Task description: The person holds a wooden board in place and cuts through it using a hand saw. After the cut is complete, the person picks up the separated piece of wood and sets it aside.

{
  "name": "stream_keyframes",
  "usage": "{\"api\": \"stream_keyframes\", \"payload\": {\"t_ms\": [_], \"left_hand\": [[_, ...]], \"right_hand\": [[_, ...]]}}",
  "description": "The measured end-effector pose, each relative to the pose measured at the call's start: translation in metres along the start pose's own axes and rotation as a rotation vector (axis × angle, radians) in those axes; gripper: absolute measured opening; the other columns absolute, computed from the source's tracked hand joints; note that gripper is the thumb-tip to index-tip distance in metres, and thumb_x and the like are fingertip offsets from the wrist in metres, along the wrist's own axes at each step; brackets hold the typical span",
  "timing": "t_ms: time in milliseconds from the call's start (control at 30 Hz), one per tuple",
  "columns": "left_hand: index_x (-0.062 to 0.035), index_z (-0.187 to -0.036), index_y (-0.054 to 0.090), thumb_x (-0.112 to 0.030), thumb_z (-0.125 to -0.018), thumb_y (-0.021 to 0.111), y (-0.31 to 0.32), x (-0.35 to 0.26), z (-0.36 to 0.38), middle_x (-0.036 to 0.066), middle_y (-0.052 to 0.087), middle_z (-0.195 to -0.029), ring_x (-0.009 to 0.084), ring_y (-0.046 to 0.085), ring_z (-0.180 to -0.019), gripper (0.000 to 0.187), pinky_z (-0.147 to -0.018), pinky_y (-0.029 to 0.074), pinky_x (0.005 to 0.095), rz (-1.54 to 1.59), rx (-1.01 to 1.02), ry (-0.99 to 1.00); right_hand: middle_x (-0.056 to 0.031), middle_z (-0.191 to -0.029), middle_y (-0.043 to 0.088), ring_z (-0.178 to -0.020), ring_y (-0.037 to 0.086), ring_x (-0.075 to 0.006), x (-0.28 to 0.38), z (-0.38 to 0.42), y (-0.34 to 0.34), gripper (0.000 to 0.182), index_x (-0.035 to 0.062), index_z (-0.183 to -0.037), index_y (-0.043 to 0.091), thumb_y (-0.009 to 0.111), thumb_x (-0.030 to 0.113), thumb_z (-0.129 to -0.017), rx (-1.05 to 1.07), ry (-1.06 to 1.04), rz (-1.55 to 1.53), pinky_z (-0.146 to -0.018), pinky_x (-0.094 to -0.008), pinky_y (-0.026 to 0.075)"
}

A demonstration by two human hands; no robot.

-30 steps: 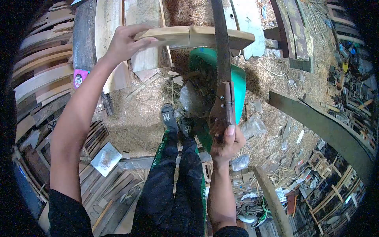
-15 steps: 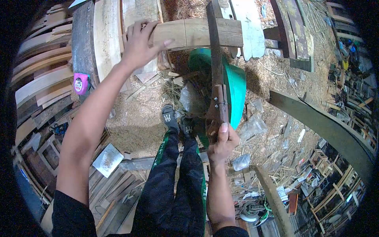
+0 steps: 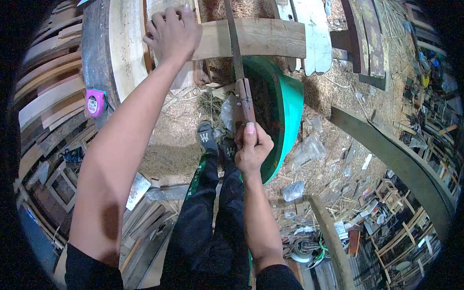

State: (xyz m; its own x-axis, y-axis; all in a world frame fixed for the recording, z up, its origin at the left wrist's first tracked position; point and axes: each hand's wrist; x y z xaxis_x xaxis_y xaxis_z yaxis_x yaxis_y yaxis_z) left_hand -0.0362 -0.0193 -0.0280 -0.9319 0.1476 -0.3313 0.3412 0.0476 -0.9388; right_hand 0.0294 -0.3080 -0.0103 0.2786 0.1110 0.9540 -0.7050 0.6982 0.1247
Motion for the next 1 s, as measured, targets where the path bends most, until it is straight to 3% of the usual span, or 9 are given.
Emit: {"api": "stream_keyframes", "payload": {"t_ms": [67, 167, 400, 467, 567, 733, 1000], "left_hand": [[-0.0158, -0.136, 0.06, -0.045, -0.104, 0.046, 0.006, 0.001, -0.001, 0.015, 0.047, -0.145, 0.0327, 0.045, -0.135, 0.046, -0.114, 0.02, 0.0593, -0.063, -0.146, 0.008], [-0.0174, -0.145, 0.054, -0.047, -0.103, 0.046, 0.014, 0.005, -0.004, 0.015, 0.042, -0.152, 0.0322, 0.039, -0.143, 0.051, -0.117, 0.017, 0.0596, -0.071, -0.208, 0.073], [-0.0168, -0.151, 0.049, -0.048, -0.103, 0.045, 0.011, 0.003, -0.006, 0.016, 0.034, -0.159, 0.0351, 0.03, -0.152, 0.057, -0.122, 0.009, 0.066, 0.03, -0.097, 0.007], [-0.0151, -0.151, 0.047, -0.049, -0.103, 0.046, 0.013, 0.003, -0.006, 0.02, 0.035, -0.156, 0.0379, 0.022, -0.153, 0.06, -0.122, 0.005, 0.0671, -0.031, -0.119, 0.05], [-0.0156, -0.153, 0.046, -0.045, -0.101, 0.048, 0.012, 0.003, -0.005, 0.021, 0.033, -0.159, 0.0389, 0.019, -0.155, 0.06, -0.122, 0.004, 0.0679, -0.046, -0.097, 0.05], [-0.02, -0.157, 0.042, -0.037, -0.1, 0.05, 0.013, 0.001, -0.007, 0.019, 0.031, -0.163, 0.0394, 0.021, -0.155, 0.06, -0.122, 0.008, 0.0693, -0.119, -0.09, 0.053], [-0.0214, -0.157, 0.044, -0.031, -0.101, 0.047, 0.011, 0.002, -0.005, 0.018, 0.031, -0.164, 0.0396, 0.02, -0.156, 0.057, -0.122, 0.009, 0.0697, -0.089, -0.085, 0.046]], "right_hand": [[0.0013, -0.063, 0.052, -0.056, 0.044, -0.0056, 0.001, 0.0, 0.004, 0.046, 0.0006, -0.075, 0.059, 0.056, 0.033, -0.108, -0.006, 0.014, 0.007, -0.05, -0.0261, 0.031], [0.0012, -0.062, 0.052, -0.056, 0.043, -0.0052, -0.004, 0.003, 0.002, 0.046, 0.0, -0.076, 0.059, 0.055, 0.034, -0.108, 0.011, 0.038, 0.014, -0.051, -0.0256, 0.03], [0.0033, -0.061, 0.045, -0.058, 0.038, -0.0049, 0.004, 0.008, 0.011, 0.046, -0.0011, -0.074, 0.053, 0.053, 0.029, -0.109, 0.028, 0.141, 0.213, -0.05, -0.0283, 0.027], [0.0034, -0.061, 0.044, -0.058, 0.037, -0.005, 0.005, 0.01, 0.014, 0.045, -0.0014, -0.074, 0.052, 0.052, 0.026, -0.109, 0.01, 0.154, 0.267, -0.05, -0.0288, 0.026], [0.0033, -0.059, 0.044, -0.057, 0.036, -0.0051, 0.009, 0.015, 0.028, 0.046, -0.0023, -0.072, 0.051, 0.052, 0.024, -0.11, -0.071, 0.128, 0.282, -0.049, -0.0286, 0.026], [0.0035, -0.056, 0.04, -0.055, 0.034, -0.0055, 0.02, -0.003, 0.039, 0.055, -0.0025, -0.067, 0.05, 0.056, 0.033, -0.109, -0.189, 0.18, 0.278, -0.048, -0.0299, 0.026], [0.0034, -0.058, 0.038, -0.058, 0.033, -0.006, 0.024, -0.019, 0.049, 0.055, -0.0076, -0.074, 0.058, 0.058, 0.035, -0.108, -0.168, 0.179, 0.438, -0.049, -0.0312, 0.026]]}}
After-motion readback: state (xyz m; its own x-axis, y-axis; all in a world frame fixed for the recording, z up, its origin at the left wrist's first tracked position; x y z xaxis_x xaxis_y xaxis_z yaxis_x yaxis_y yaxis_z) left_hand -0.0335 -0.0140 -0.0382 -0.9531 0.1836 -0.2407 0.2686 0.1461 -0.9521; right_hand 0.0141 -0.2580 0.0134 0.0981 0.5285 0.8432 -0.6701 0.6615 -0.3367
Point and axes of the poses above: each hand's wrist, its own z-axis away from the middle knuckle, its own y-axis out of the palm, x = y × z
